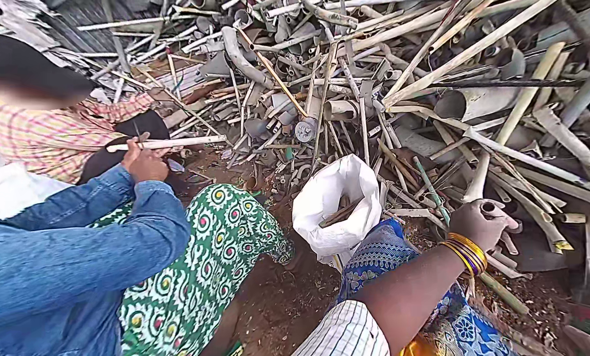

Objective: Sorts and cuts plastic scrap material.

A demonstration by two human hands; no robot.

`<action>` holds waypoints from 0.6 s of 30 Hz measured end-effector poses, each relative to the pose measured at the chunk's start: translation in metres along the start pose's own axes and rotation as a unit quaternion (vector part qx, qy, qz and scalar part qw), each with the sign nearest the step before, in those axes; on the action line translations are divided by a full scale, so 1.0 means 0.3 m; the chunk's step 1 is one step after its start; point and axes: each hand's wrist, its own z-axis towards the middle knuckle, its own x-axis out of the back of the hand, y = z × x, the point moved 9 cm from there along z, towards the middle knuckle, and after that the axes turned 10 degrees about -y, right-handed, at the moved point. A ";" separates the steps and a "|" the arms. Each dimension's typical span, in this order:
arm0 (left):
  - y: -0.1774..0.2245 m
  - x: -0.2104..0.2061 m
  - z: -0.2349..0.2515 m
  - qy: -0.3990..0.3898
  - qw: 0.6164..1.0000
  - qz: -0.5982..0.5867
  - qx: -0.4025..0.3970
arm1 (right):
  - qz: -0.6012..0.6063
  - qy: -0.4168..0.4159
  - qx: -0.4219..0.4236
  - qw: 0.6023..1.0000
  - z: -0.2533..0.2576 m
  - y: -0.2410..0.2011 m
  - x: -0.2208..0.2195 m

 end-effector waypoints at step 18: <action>0.020 -0.113 0.054 0.095 0.964 0.104 -0.226 | -0.091 -0.052 -0.148 0.983 0.098 0.092 -0.061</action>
